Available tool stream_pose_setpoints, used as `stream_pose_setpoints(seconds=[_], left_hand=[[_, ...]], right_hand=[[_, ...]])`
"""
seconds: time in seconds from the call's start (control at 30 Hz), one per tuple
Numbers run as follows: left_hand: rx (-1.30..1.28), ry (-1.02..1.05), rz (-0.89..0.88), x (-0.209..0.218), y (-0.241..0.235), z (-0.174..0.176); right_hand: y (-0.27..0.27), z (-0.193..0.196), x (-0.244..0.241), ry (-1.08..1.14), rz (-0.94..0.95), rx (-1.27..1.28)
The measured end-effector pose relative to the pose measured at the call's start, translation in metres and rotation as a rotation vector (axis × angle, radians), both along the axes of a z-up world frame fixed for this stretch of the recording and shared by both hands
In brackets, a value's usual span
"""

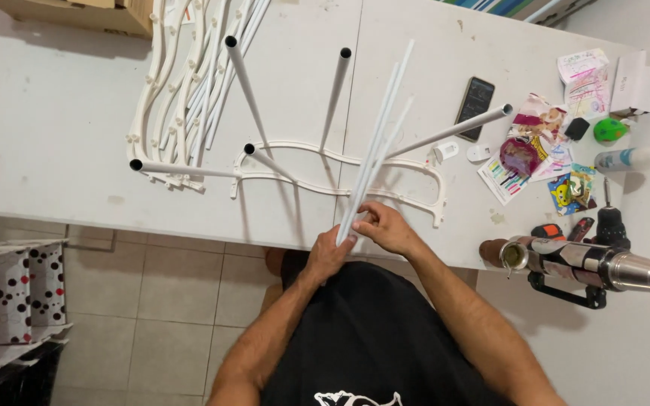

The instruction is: Assembling a multi-tier shoe rack by manually inserting horizontal support tubes into the plastic side frames.

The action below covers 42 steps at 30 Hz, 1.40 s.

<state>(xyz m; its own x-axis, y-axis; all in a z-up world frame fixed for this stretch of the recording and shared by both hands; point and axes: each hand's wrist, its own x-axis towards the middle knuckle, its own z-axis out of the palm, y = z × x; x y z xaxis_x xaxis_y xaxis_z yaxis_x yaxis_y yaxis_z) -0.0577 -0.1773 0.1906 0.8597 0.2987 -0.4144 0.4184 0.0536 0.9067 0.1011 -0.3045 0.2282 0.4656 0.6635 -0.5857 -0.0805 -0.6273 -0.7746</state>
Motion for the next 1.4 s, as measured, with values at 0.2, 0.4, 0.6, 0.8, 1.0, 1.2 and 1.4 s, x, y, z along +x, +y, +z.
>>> stream_pose_setpoints(seconds=[0.2, 0.4, 0.6, 0.8, 1.0, 1.2, 1.4], left_hand=[[0.07, -0.178, 0.021, -0.002, 0.004, 0.022], [0.087, -0.188, -0.04, 0.004, 0.034, 0.056], [-0.04, -0.225, -0.059, 0.008, 0.036, 0.037], [0.084, 0.103, 0.103, 0.025, 0.049, -0.007], [0.151, 0.254, 0.053, 0.071, 0.061, -0.06], [0.333, 0.326, -0.018, 0.09, 0.059, -0.082], [0.369, 0.388, -0.008, 0.095, 0.056, -0.075]], right_hand=[[0.023, 0.029, 0.002, -0.001, 0.076, -0.065], [0.041, 0.074, -0.005, -0.02, -0.051, 0.057], [0.013, 0.013, -0.002, -0.176, -0.065, 0.182], [0.006, 0.062, 0.006, -0.35, 0.045, 0.055], [-0.003, 0.089, 0.014, -0.512, 0.129, 0.078], [-0.003, 0.086, 0.017, -0.477, 0.126, 0.008], [-0.003, 0.097, 0.017, -0.52, 0.193, -0.002]])
